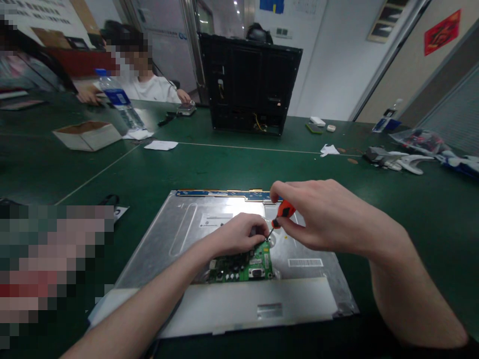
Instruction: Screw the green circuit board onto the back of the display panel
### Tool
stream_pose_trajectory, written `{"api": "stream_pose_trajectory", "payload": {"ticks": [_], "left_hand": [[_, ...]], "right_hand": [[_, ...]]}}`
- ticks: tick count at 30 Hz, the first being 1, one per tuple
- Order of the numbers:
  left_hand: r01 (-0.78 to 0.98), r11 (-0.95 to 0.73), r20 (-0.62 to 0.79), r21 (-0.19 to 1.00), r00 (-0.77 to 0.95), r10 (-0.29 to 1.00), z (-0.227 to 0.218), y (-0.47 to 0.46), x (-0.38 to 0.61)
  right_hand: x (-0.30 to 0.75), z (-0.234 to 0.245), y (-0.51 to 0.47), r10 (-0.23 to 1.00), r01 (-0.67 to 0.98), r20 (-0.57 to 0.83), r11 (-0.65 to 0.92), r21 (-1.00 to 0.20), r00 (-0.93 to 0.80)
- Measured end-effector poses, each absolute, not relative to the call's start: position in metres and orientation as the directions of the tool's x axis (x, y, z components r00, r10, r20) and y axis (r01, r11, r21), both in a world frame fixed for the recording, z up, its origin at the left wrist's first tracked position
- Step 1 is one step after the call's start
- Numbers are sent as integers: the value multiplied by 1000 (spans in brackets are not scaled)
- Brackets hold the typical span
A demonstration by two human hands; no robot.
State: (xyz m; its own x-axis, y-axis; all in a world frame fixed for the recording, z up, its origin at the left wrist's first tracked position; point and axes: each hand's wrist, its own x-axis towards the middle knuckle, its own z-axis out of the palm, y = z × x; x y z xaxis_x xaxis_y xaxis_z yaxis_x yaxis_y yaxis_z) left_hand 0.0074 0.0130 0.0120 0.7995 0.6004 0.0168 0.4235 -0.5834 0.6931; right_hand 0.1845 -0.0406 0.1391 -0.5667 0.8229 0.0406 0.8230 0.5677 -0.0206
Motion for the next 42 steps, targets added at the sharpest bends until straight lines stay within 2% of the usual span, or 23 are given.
{"api": "stream_pose_trajectory", "payload": {"ticks": [6, 12, 17, 22, 29, 36, 42], "left_hand": [[433, -569, -3, 699, 797, 603, 12, 14, 7], [438, -578, 8, 689, 792, 611, 11, 14, 7], [430, -567, 2, 702, 796, 606, 13, 13, 7], [443, -574, 5, 689, 789, 614, 13, 13, 7], [438, -565, -7, 700, 795, 607, 12, 13, 7], [444, -589, 8, 675, 794, 608, 13, 13, 7], [432, -573, 5, 697, 795, 607, 12, 13, 7]], "right_hand": [[184, 138, -40, 841, 842, 46, 540, 16, -540], [184, 139, -41, 818, 818, 48, 575, -26, -574], [185, 138, -40, 839, 839, 29, 544, 4, -544], [185, 140, -43, 815, 813, 36, 580, -53, -578], [185, 137, -39, 834, 835, 46, 549, 31, -550], [185, 137, -41, 811, 811, 59, 584, -34, -582], [186, 136, -39, 826, 828, 61, 561, 10, -561]]}}
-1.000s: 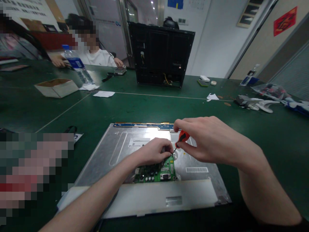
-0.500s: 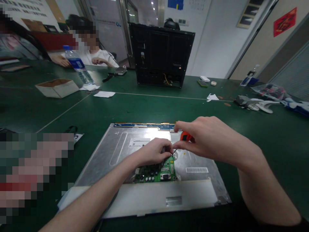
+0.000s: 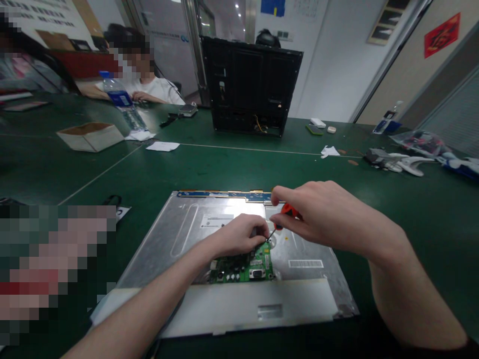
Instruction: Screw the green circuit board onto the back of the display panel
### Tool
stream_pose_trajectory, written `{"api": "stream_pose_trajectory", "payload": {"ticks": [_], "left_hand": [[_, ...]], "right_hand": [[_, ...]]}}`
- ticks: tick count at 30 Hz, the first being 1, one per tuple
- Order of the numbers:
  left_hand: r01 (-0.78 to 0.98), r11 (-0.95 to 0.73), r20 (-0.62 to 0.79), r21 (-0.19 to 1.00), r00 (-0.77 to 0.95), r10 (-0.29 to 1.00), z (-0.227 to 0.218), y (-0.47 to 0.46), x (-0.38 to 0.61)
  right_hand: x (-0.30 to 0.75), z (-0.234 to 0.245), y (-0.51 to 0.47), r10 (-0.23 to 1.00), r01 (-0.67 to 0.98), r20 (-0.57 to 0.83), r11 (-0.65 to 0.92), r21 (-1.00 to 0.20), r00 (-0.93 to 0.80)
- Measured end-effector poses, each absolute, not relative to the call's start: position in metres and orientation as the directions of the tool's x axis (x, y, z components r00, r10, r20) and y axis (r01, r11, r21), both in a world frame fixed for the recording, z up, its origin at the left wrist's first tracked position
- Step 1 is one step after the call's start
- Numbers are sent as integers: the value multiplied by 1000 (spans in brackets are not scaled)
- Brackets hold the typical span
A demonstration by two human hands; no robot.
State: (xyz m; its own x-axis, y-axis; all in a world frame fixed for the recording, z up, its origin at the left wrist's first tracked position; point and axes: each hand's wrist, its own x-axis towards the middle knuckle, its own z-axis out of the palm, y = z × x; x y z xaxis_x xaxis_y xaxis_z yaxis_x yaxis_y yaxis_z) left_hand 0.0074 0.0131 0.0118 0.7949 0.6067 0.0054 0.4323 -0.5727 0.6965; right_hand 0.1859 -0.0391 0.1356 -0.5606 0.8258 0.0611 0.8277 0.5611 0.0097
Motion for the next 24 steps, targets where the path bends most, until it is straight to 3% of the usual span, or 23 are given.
{"api": "stream_pose_trajectory", "payload": {"ticks": [5, 11, 16, 21, 24], "left_hand": [[437, -587, 15, 681, 794, 608, 11, 13, 7], [437, -573, 4, 694, 793, 609, 12, 13, 7], [438, -587, 13, 681, 794, 608, 10, 14, 7], [437, -578, 0, 690, 798, 603, 11, 14, 7], [444, -582, 0, 681, 795, 607, 12, 14, 7]], "right_hand": [[186, 138, -40, 809, 808, 60, 588, -35, -585], [185, 136, -38, 836, 837, 43, 546, 11, -546], [186, 137, -39, 806, 804, 49, 592, -51, -591], [185, 136, -39, 817, 818, 57, 575, -5, -574], [186, 138, -40, 795, 793, 44, 607, -52, -605]]}}
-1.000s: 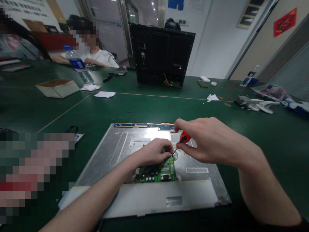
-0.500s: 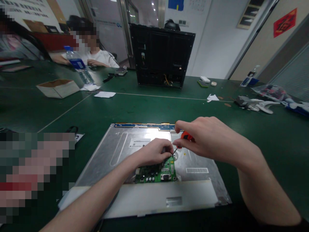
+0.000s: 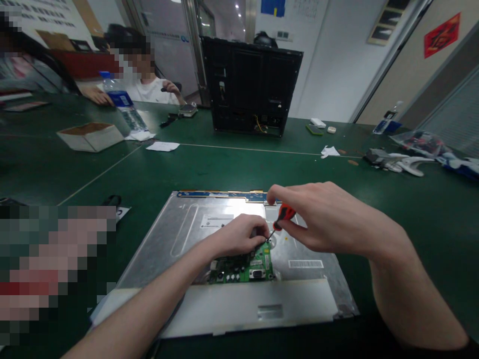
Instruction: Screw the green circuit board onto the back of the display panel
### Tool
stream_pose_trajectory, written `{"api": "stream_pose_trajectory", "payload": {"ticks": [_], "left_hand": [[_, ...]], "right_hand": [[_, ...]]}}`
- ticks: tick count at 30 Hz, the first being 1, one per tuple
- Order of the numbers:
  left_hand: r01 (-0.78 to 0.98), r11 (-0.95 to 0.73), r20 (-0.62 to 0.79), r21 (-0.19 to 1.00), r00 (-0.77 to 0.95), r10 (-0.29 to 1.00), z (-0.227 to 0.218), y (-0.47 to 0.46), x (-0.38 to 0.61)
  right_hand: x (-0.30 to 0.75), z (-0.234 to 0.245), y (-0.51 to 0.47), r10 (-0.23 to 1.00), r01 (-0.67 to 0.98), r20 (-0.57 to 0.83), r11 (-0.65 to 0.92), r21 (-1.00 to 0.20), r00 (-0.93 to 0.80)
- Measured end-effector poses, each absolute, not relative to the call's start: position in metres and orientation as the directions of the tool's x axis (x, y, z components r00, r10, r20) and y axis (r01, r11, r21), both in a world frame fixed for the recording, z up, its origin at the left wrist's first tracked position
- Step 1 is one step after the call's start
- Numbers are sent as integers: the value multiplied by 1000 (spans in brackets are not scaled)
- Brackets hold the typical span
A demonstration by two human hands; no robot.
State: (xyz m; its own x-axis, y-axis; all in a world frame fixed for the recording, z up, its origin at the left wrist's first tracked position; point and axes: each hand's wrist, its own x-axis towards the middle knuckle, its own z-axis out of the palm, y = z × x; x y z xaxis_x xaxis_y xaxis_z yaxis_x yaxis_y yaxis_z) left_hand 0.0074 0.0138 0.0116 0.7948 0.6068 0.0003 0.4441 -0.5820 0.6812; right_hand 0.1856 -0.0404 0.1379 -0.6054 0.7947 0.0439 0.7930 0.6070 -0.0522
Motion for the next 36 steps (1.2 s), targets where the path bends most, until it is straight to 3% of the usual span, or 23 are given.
{"api": "stream_pose_trajectory", "payload": {"ticks": [3, 8, 15, 21, 27, 32, 36], "left_hand": [[450, -592, 12, 669, 789, 614, 12, 14, 7], [436, -572, 6, 695, 792, 610, 13, 13, 7], [441, -598, 14, 670, 797, 604, 13, 13, 7], [429, -600, 13, 675, 806, 591, 13, 13, 7], [439, -604, 18, 665, 799, 601, 12, 14, 7], [434, -607, 4, 666, 811, 585, 12, 14, 7], [436, -603, 13, 668, 803, 596, 13, 13, 7]], "right_hand": [[185, 139, -40, 782, 779, 32, 622, -74, -622], [185, 136, -38, 822, 822, 41, 569, 13, -569], [185, 140, -42, 788, 785, 36, 616, -70, -615], [185, 137, -39, 815, 815, 35, 579, -2, -579], [186, 139, -43, 791, 789, 36, 612, -59, -611], [184, 138, -42, 802, 803, 31, 596, -6, -596], [184, 139, -42, 792, 791, 51, 610, -40, -608]]}}
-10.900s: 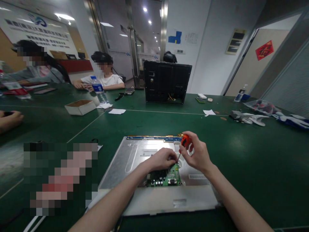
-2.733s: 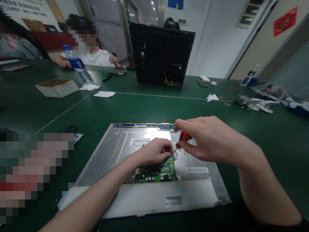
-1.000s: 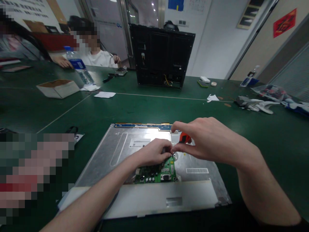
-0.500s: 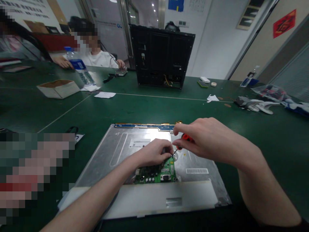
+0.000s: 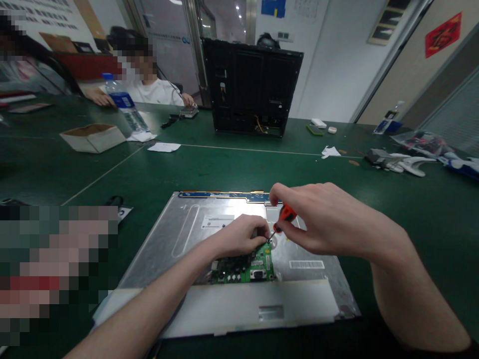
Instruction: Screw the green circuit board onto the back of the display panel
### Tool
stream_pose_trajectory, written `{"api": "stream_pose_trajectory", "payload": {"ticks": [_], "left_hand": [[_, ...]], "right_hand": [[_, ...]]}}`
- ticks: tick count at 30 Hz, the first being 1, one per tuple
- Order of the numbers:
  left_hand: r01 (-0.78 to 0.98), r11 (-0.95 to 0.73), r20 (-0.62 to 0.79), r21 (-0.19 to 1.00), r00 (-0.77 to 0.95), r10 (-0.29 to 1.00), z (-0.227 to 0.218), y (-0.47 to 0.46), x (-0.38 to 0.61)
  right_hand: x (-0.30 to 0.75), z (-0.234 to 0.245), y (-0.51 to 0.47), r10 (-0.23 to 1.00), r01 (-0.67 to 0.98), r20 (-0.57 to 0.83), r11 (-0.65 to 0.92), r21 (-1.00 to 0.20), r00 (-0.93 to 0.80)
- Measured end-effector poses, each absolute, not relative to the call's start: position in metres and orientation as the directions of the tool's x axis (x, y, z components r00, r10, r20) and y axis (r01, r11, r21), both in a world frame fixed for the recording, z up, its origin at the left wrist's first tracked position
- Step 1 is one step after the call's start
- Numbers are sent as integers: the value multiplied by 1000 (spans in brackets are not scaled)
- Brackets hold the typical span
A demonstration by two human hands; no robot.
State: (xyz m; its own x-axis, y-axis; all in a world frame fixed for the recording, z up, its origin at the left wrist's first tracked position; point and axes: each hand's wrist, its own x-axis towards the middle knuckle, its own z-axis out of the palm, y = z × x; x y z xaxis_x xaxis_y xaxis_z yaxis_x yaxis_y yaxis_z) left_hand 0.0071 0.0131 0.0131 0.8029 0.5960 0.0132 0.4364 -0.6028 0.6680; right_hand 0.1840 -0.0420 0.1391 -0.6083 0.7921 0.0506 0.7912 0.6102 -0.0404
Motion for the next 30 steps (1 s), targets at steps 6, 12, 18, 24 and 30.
{"api": "stream_pose_trajectory", "payload": {"ticks": [6, 12, 18, 24, 30], "left_hand": [[452, -608, 8, 653, 798, 602, 14, 13, 7], [441, -597, -4, 670, 806, 592, 14, 13, 6], [387, -632, 41, 671, 832, 553, 12, 15, 6], [382, -664, 46, 643, 846, 531, 8, 18, 7], [367, -657, 61, 658, 844, 533, 8, 18, 7]], "right_hand": [[184, 137, -40, 811, 811, 30, 585, -26, -584], [185, 138, -41, 795, 793, 52, 607, -48, -605], [185, 137, -38, 822, 822, 40, 569, -12, -568], [184, 137, -36, 806, 806, 42, 591, 1, -591], [184, 137, -36, 800, 801, 62, 598, 3, -597]]}}
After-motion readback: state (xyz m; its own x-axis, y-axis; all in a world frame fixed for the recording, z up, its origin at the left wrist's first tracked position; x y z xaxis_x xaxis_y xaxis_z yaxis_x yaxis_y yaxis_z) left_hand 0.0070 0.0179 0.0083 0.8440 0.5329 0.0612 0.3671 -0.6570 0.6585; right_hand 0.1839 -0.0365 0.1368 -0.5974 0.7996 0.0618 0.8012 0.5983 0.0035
